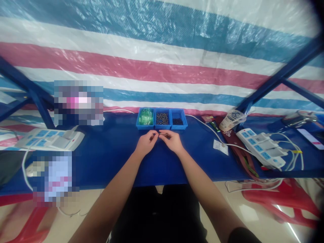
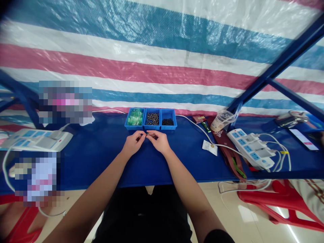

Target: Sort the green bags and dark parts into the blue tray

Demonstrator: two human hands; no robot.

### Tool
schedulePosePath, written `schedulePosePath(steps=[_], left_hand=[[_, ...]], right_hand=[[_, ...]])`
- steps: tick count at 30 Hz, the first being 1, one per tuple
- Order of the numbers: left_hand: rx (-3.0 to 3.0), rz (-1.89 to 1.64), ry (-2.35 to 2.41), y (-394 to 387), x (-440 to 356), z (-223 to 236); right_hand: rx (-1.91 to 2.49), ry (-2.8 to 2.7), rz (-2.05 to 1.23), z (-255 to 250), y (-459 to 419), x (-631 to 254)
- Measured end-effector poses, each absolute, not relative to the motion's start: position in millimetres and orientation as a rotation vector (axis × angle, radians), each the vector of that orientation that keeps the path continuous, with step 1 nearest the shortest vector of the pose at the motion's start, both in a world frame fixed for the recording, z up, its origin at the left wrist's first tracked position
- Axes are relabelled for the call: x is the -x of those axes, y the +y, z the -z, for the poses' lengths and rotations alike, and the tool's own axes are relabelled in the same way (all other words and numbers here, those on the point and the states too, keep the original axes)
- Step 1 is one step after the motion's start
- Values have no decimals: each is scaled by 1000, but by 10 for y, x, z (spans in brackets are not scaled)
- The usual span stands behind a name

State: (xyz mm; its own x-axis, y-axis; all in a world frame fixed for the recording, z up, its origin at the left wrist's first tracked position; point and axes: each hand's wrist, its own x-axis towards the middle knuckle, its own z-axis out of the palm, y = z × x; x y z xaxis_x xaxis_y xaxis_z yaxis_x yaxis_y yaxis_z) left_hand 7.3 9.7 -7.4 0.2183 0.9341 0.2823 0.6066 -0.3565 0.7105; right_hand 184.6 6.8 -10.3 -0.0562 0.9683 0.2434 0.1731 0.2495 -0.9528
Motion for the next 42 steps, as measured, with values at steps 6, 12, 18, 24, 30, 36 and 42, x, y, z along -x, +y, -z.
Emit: schedulePosePath(steps=[6, 12, 18, 24, 30, 36, 42], left_hand=[[-2048, -918, 1404, 106, -68, 68], [-2077, -925, 1388, 110, -59, 79], [-2094, -940, 1394, 104, -64, 62], [-2039, -992, 1394, 101, -75, 70], [-2042, -1053, 1407, 117, -64, 98], [-2053, -1042, 1420, 108, -70, 82], [-2022, -1031, 1423, 105, -77, 78]], right_hand=[[1119, -1450, -948, 118, 79, -1840], [1134, -1374, -1028, 80, 72, -1830], [1098, -1370, -1054, 92, 74, -1818], [1112, -1334, -1057, 104, 82, -1824], [1139, -1367, -1023, 53, 73, -1833], [1088, -1350, -1032, 90, 71, -1808], [1115, -1359, -1011, 86, 69, -1806]])
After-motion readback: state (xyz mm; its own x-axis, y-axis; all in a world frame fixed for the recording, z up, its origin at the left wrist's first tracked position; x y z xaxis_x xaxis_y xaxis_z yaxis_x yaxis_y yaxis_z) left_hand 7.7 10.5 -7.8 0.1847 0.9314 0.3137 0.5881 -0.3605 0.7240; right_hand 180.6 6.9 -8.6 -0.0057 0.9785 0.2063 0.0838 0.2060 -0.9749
